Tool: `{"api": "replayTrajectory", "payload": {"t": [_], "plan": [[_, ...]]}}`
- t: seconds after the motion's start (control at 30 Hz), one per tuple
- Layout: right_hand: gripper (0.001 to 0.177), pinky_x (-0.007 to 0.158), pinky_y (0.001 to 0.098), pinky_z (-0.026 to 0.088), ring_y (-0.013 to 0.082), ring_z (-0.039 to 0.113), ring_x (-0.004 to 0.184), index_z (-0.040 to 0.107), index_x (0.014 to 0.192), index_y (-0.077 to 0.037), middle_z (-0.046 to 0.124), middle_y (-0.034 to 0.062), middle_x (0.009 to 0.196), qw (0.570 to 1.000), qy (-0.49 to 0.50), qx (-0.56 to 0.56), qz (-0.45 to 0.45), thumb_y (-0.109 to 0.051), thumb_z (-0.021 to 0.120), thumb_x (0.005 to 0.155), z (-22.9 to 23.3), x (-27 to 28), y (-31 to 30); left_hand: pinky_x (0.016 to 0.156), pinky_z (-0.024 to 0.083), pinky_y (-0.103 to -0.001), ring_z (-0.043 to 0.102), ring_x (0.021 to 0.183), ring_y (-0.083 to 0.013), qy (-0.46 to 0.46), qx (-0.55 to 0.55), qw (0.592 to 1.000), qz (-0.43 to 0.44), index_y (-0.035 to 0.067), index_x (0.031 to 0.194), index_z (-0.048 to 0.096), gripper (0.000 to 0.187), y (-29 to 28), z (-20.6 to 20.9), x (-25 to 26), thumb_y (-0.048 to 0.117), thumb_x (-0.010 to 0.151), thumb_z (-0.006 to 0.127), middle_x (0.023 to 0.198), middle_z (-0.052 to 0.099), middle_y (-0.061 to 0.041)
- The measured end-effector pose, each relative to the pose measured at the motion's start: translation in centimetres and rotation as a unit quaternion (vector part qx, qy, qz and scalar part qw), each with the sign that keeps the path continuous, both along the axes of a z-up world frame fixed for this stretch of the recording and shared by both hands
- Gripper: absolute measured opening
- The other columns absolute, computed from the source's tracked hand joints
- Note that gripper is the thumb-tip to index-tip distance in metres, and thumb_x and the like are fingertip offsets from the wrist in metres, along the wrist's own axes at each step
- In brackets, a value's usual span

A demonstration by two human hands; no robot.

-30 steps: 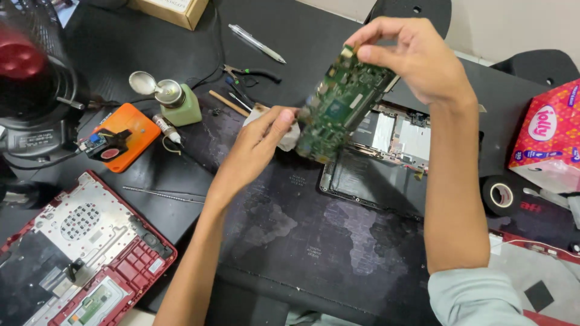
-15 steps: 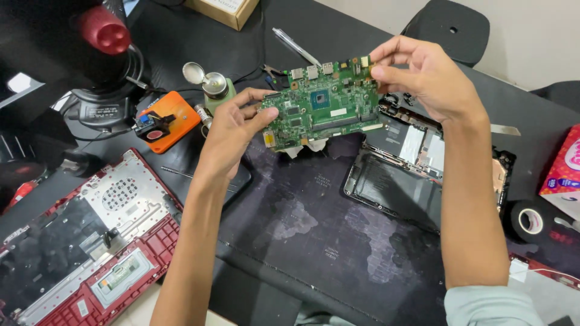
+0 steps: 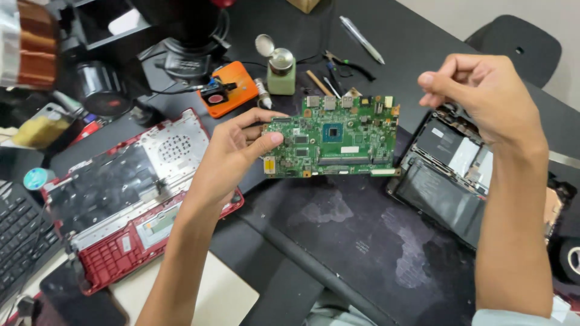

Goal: The person disassembles a red laptop, removing the back cover and separating the screen assembly. They then use a screwdriver to remove screws from the laptop's base and clean the motherboard with a cloth.

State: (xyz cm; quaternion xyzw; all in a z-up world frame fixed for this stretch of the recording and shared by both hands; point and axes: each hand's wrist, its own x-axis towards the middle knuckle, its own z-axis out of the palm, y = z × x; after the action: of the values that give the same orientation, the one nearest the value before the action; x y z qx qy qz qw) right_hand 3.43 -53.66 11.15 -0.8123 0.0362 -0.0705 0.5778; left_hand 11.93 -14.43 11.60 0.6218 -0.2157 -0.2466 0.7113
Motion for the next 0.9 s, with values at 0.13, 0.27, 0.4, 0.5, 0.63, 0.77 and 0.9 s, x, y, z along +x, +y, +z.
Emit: {"api": "replayTrajectory", "payload": {"t": [0.13,0.27,0.4,0.5,0.63,0.77,0.9], "plan": [[0.022,0.078,0.0267,0.055,0.014,0.072,0.084,0.071,0.107,0.007,0.071,0.0096,0.09,0.999,-0.01,0.038,0.012,-0.014,0.064,0.11,1.6,0.7,4.2,0.093,0.053,-0.028,0.068,0.098,-0.0112,0.011,0.024,0.999,0.042,-0.003,0.122,0.07,0.03,4.9,0.8,-1.6,0.009,0.094,0.07,0.108,0.077,-0.008],[0.022,0.081,0.0246,0.058,0.0125,0.072,0.086,0.071,0.117,0.001,0.075,0.0074,0.098,0.996,0.003,0.056,0.065,-0.012,0.065,0.1,2.9,1.0,10.2,0.094,0.053,-0.028,0.069,0.098,-0.0115,0.016,0.062,0.993,0.095,-0.002,0.121,0.069,0.031,9.3,0.1,-2.5,0.01,0.093,0.07,0.107,0.077,-0.009],[0.023,0.08,0.0267,0.055,0.0164,0.072,0.083,0.075,0.114,0.005,0.077,0.0136,0.093,0.995,0.037,0.016,0.094,-0.012,0.068,0.1,0.7,0.9,12.0,0.089,0.051,-0.03,0.068,0.092,-0.0139,0.048,0.093,0.984,0.141,-0.003,0.121,0.069,0.033,12.3,-0.5,-2.9,0.01,0.091,0.071,0.101,0.078,-0.012],[0.026,0.082,0.0275,0.056,0.0166,0.073,0.084,0.075,0.114,0.006,0.077,0.0138,0.092,0.991,0.06,0.018,0.121,-0.015,0.067,0.101,1.1,0.4,14.2,0.093,0.052,-0.029,0.069,0.095,-0.0135,0.056,0.078,0.986,0.136,-0.002,0.12,0.069,0.032,13.1,-0.5,-2.8,0.012,0.091,0.071,0.102,0.077,-0.01],[0.029,0.075,0.0259,0.052,0.0128,0.072,0.083,0.074,0.116,0.001,0.079,0.0087,0.093,0.973,0.108,0.072,0.192,-0.015,0.069,0.093,2.7,-1.0,16.9,0.091,0.051,-0.025,0.068,0.095,-0.0095,0.102,0.061,0.986,0.12,0.002,0.118,0.069,0.03,12.7,-0.6,-2.7,0.013,0.09,0.071,0.1,0.077,-0.005],[0.019,0.068,0.0252,0.048,0.0108,0.067,0.08,0.074,0.103,0.001,0.076,0.0061,0.088,0.965,0.128,0.078,0.217,-0.01,0.075,0.088,2.2,-2.6,17.6,0.068,0.048,-0.029,0.061,0.077,-0.011,0.121,0.06,0.985,0.106,0.003,0.116,0.071,0.026,12.8,-1.5,-2.8,0.016,0.093,0.071,0.088,0.073,-0.004],[0.011,0.062,0.025,0.045,0.009,0.062,0.073,0.073,0.089,0.001,0.069,0.003,0.079,0.967,0.136,0.071,0.206,-0.007,0.079,0.084,2.4,-3.1,18.0,0.066,0.047,-0.027,0.061,0.075,-0.009,0.117,0.042,0.989,0.08,0.002,0.112,0.071,0.024,12.6,-1.2,-2.7,0.017,0.093,0.071,0.086,0.073,-0.001]]}}
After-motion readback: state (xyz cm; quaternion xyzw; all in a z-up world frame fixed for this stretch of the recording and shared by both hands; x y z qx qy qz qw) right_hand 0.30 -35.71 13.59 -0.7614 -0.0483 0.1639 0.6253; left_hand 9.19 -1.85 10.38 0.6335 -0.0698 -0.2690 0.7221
